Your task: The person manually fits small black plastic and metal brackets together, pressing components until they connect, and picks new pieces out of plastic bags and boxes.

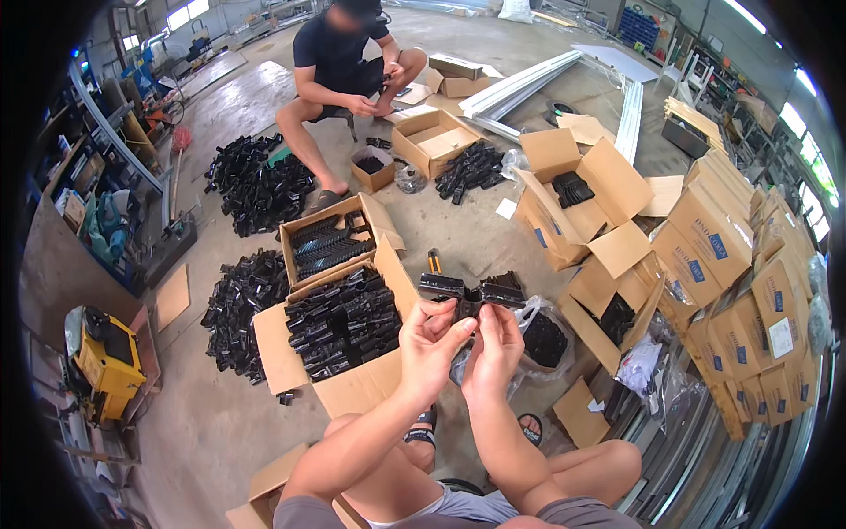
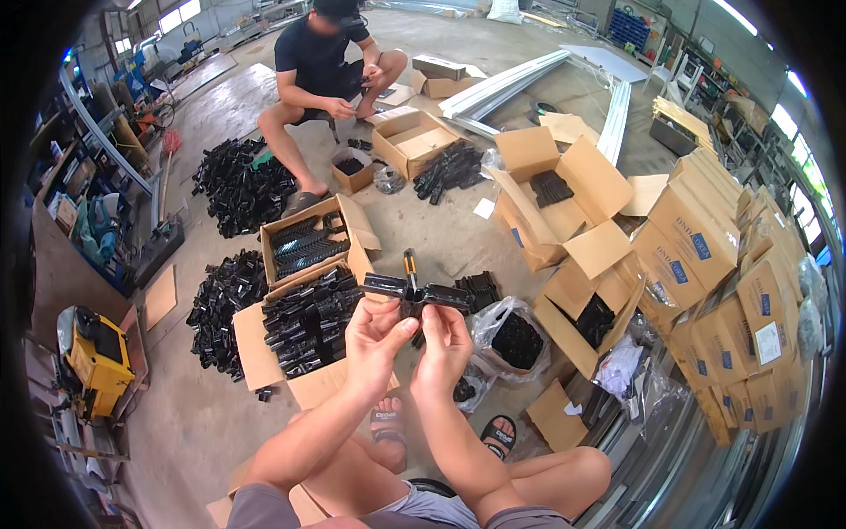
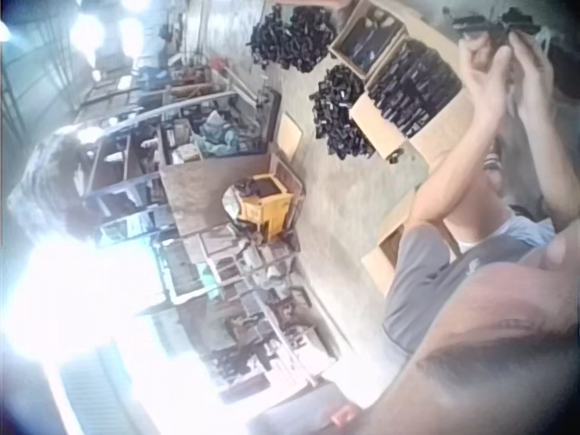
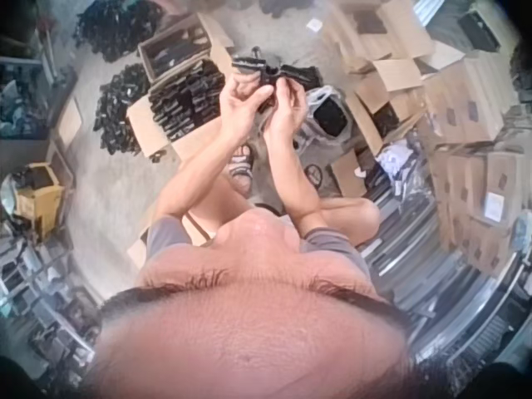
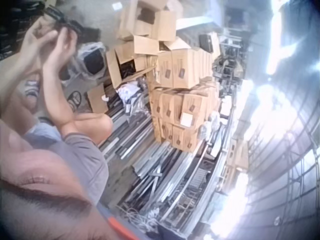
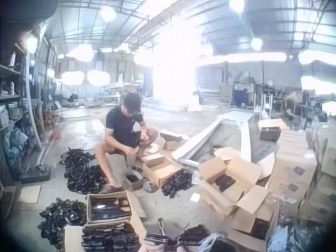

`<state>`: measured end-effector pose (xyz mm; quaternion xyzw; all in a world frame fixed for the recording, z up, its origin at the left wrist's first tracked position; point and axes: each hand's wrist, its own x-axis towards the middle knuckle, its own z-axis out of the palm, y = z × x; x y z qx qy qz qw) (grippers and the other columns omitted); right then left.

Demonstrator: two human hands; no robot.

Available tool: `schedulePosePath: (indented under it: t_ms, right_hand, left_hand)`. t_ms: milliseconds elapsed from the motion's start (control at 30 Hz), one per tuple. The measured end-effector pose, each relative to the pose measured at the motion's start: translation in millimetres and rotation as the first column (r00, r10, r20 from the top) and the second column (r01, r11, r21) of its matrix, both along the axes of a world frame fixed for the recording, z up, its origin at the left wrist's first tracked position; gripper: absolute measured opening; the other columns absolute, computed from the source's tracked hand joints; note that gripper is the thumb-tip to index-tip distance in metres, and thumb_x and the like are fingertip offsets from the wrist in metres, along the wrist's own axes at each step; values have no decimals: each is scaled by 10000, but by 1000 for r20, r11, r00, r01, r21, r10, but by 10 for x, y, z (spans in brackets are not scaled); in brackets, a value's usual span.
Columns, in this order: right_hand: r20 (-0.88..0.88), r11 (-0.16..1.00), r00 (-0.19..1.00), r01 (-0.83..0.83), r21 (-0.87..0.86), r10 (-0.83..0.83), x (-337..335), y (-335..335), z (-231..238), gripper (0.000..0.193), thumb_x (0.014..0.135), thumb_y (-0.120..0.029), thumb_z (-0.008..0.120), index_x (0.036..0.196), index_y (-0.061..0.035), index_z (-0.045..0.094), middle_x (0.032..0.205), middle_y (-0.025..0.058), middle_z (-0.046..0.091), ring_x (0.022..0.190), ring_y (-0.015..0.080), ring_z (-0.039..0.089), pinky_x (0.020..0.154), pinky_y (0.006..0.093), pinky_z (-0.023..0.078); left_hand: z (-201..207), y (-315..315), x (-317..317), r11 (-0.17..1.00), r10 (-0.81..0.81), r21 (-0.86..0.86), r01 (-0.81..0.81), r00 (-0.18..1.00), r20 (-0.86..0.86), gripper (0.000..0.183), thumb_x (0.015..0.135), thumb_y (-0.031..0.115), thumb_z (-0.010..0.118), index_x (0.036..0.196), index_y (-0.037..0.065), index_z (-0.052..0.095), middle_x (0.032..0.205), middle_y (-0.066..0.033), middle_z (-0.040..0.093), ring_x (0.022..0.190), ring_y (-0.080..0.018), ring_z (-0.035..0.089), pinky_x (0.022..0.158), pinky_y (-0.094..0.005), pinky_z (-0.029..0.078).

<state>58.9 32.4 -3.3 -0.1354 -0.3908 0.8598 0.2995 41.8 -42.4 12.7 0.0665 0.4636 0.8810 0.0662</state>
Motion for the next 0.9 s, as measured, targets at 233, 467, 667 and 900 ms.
schedulePosePath:
  t_ms: [233,467,667,900]
  right_hand:
    - [24,998,999,45,-38,-44,51,-163,-102,125,922,-36,629,1043,-8,631,1044,45,631,967,114,570,860,263,446]
    - [112,997,992,-44,-67,52,152,-242,-389,116,947,-97,633,1028,-16,651,995,42,668,905,98,601,821,250,474]
    - [404,953,915,-133,272,12,50,-32,-1276,228,981,-199,549,1072,-5,625,941,52,665,858,118,601,771,271,487]
    - [718,501,576,-522,691,-390,-634,1102,-3007,237,908,-206,575,1029,-26,671,991,208,692,977,344,660,856,426,503]
  left_hand:
    - [-50,-84,72,993,51,-103,-50,999,9,270,853,-77,665,1027,50,502,1111,-138,659,1038,-177,633,912,-312,506]
    - [-80,-328,98,975,-21,-218,48,992,127,277,854,-79,665,1041,48,506,1112,-133,663,1013,-161,641,894,-290,515]
    - [-159,-466,-67,951,-22,-293,93,972,236,256,873,-35,669,1045,51,500,1096,-140,676,996,-156,646,855,-284,518]
    - [-92,-683,-357,988,-129,-9,154,854,504,136,976,180,583,1099,128,559,1144,-159,663,1030,-215,664,792,-270,550]
